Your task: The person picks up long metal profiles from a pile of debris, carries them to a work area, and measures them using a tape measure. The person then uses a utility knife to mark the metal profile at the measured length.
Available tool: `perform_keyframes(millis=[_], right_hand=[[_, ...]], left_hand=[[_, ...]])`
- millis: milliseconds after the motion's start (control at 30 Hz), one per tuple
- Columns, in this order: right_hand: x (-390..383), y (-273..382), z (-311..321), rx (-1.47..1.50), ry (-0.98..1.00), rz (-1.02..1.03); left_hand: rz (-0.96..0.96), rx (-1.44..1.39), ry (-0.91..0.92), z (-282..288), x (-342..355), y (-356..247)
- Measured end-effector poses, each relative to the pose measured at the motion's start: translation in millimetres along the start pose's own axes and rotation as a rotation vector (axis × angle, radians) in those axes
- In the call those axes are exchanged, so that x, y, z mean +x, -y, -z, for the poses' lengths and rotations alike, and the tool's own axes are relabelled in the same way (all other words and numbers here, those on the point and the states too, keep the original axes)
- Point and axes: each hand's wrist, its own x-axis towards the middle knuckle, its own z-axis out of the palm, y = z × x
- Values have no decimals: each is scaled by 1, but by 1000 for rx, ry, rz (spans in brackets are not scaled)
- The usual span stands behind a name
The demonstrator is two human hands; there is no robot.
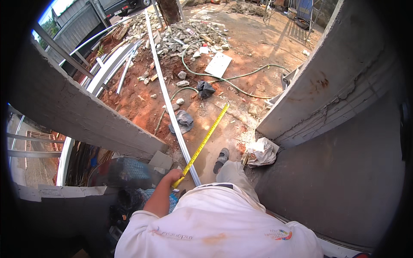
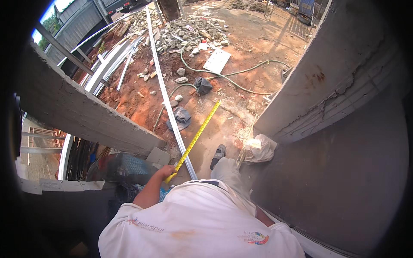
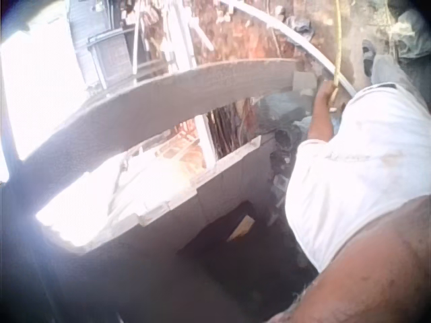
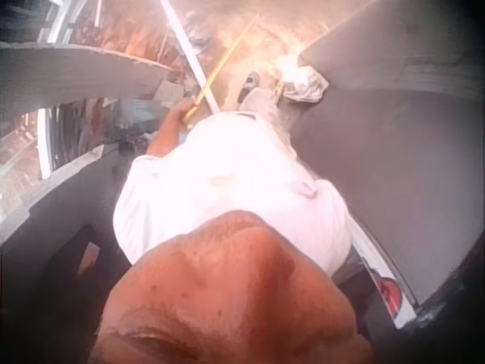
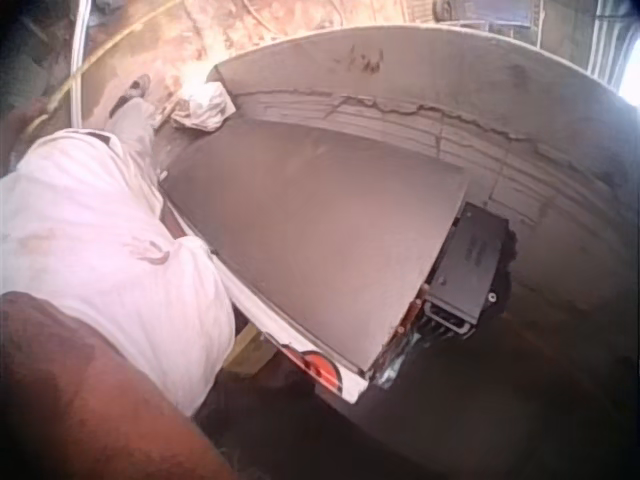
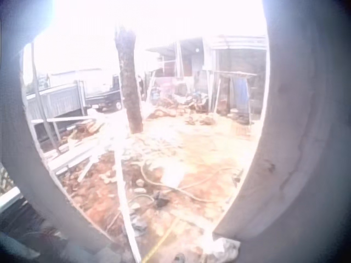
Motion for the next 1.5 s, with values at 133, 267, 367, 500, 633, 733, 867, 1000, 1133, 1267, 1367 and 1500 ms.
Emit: perform_keyframes(millis=[133, 267, 367, 500, 633, 733, 867, 1000, 1133, 1267, 1367, 1500], right_hand=[[57, -8, 13, -4, 45, -85], [166, 20, 65, -109, 83, -43], [201, 98, 121, -223, 111, 76], [233, 210, 215, 108, -28, 65], [301, 325, 318, -60, -140, 220], [352, 402, 376, -27, -204, 323], [416, 473, 422, 136, -102, 249], [478, 444, 437, 3, -234, 270], [502, 411, 479, -89, -264, 107], [496, 390, 526, 257, -324, -93], [522, 395, 554, 239, -279, -180], [558, 422, 617, 36, -115, -152]], left_hand=[[215, -165, 98, 24, 46, 29], [474, -208, 197, 58, 96, 72], [587, -315, 316, 87, 111, 97], [544, -149, 417, 151, 178, 102], [478, -268, 327, 201, 261, 138], [567, -411, 312, 231, 326, 168], [416, -184, 393, 291, 431, 211], [139, -27, 347, 361, 558, 252], [103, 88, 367, 443, 668, 272], [122, 65, 293, 521, 785, 263], [-62, 116, 186, 556, 862, 279], [191, -154, 186, 570, 935, 294]])
